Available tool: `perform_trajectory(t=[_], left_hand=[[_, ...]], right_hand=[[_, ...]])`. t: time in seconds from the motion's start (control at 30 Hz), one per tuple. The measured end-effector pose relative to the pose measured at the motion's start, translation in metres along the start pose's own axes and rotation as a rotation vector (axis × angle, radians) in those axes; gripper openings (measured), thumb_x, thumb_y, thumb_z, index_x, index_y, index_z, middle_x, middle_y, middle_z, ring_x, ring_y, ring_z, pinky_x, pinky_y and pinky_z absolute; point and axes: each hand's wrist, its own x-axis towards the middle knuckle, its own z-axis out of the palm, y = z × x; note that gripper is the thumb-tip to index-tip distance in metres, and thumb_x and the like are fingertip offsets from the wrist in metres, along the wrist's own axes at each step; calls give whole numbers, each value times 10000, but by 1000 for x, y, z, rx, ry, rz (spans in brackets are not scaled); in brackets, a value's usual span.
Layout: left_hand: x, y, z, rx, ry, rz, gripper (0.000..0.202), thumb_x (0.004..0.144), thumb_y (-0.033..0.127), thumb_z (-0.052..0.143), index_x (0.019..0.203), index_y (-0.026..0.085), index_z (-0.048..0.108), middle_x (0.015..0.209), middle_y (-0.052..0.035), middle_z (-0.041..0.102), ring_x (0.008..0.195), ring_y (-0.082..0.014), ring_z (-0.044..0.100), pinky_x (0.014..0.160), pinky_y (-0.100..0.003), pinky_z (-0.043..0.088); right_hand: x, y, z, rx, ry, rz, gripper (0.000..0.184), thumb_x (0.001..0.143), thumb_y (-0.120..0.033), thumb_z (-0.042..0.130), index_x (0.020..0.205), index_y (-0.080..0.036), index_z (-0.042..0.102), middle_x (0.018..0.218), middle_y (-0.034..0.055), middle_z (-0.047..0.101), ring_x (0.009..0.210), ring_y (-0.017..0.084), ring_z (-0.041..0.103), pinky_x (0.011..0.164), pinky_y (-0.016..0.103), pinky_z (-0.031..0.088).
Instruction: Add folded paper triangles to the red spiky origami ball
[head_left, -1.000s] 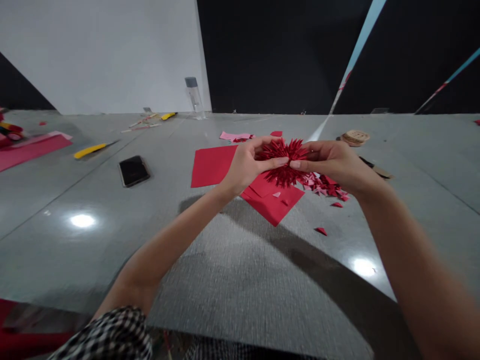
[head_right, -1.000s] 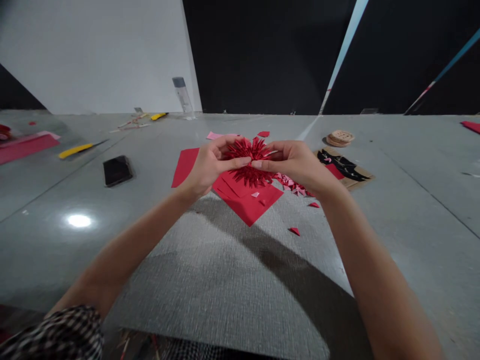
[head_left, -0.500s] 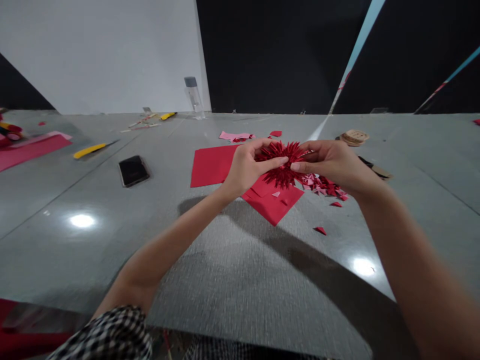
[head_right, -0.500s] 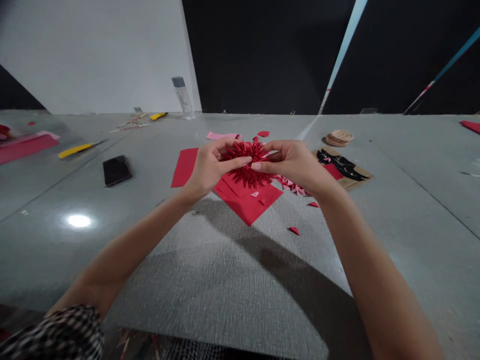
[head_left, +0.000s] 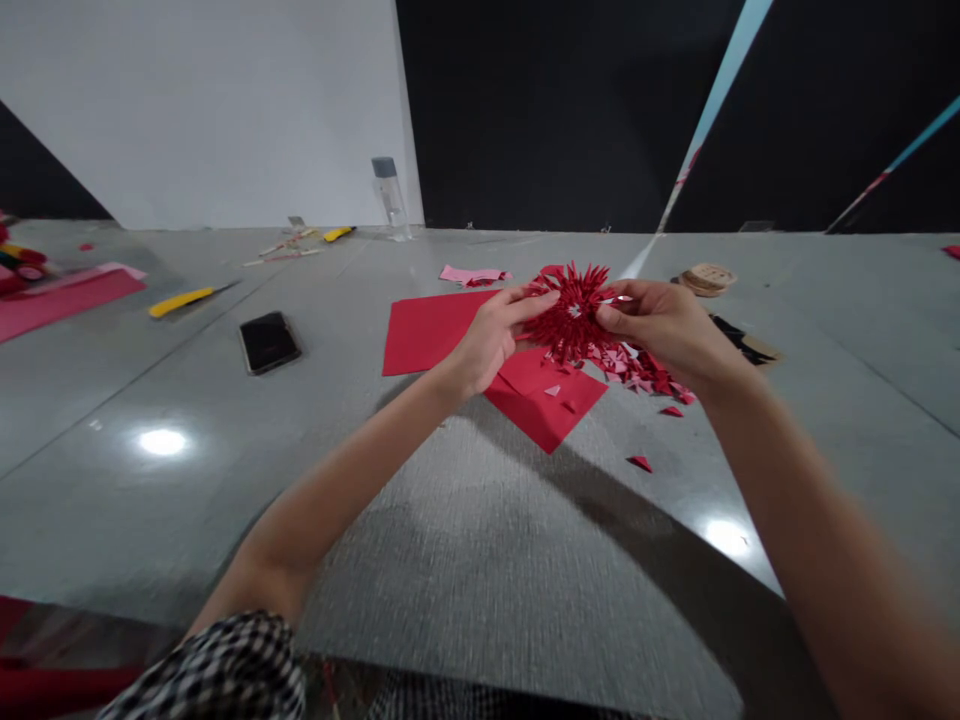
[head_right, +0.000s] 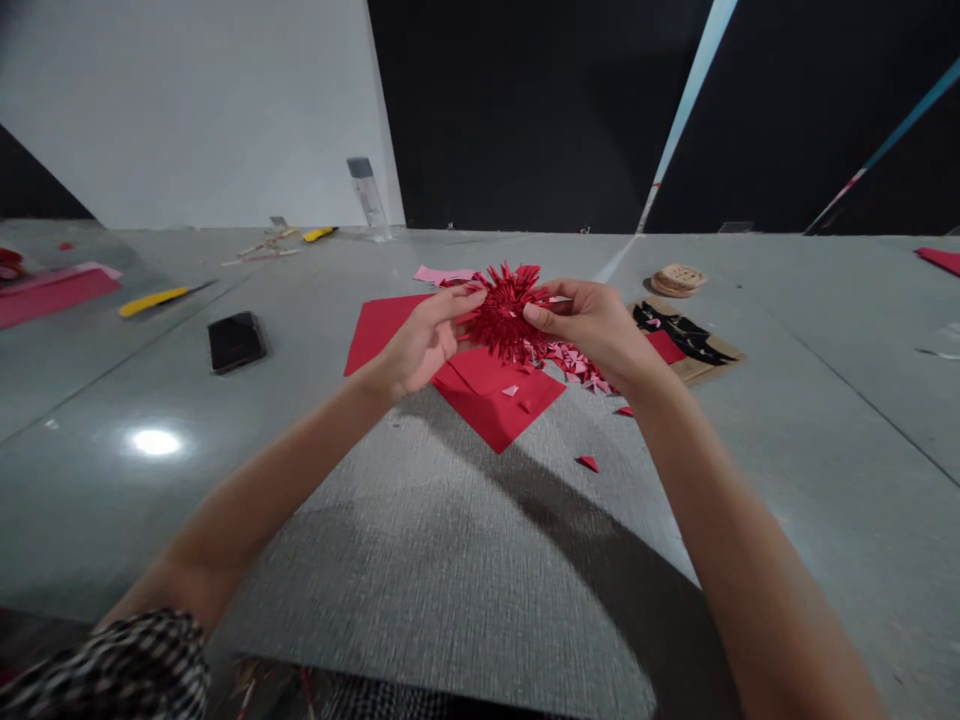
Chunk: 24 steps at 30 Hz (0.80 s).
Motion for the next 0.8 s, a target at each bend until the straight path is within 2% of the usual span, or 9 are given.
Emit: perform_trajectory(t=[0.1,0.2,0.37,0.43,0.57,0.67,0.73,0.8], left_hand=[[0,-3,-4,22,-88,-57,358,766,449,897,995,206,767,1176,-94,789,1137,-269,724,1033,-445,577],[0,-5,-4,44,-15,-45,361,713,320,936,996,185,756,1206,-109,787,1149,-266,731,1083,-448,559],[0,-6,0,22,87,5,394,660,268,955,982,191,742,1205,-93,784,1189,-277,718,1108,-458,554],[-1,-6,1,29,100,9,455,606,256,980,981,191,732,1176,-86,784,1163,-271,722,1115,-459,548],[0,-5,-2,100,103,34,553,537,223,1006,1014,199,727,1167,-72,774,1157,-247,709,1144,-447,517],[1,-3,-6,96,103,35,531,595,316,1006,1048,221,744,1186,-60,763,1145,-226,703,1087,-414,546],[2,-3,-7,87,108,27,443,677,445,964,1011,232,765,1147,-51,767,1099,-210,704,1007,-384,575],[2,-3,-7,101,126,23,400,718,508,927,964,229,781,1091,-47,769,1050,-195,697,933,-349,586]], right_hand=[[3,6,-3,38,-6,-6,391,692,-487,949,892,-241,719,803,22,716,810,186,701,806,363,600],[4,9,-4,66,-10,-23,477,681,-508,949,1004,-238,725,827,8,724,797,170,698,842,355,607],[4,9,-1,53,-80,60,554,596,-375,1003,1056,-240,725,1001,59,787,955,225,743,957,412,615],[3,8,0,48,-106,58,535,586,-376,1003,1026,-235,733,1036,74,794,989,244,749,978,440,618],[4,11,-4,20,-111,7,440,652,-422,965,992,-237,755,1022,54,791,975,230,747,995,443,611],[5,13,-11,21,-119,1,446,659,-393,966,1024,-243,758,1016,42,783,978,218,745,1015,429,594],[5,14,-14,24,-114,13,496,619,-340,990,1042,-241,750,995,38,776,956,211,745,1002,427,592],[5,13,-16,27,-108,14,497,609,-334,995,1029,-232,748,987,39,772,940,204,742,1009,432,588]])
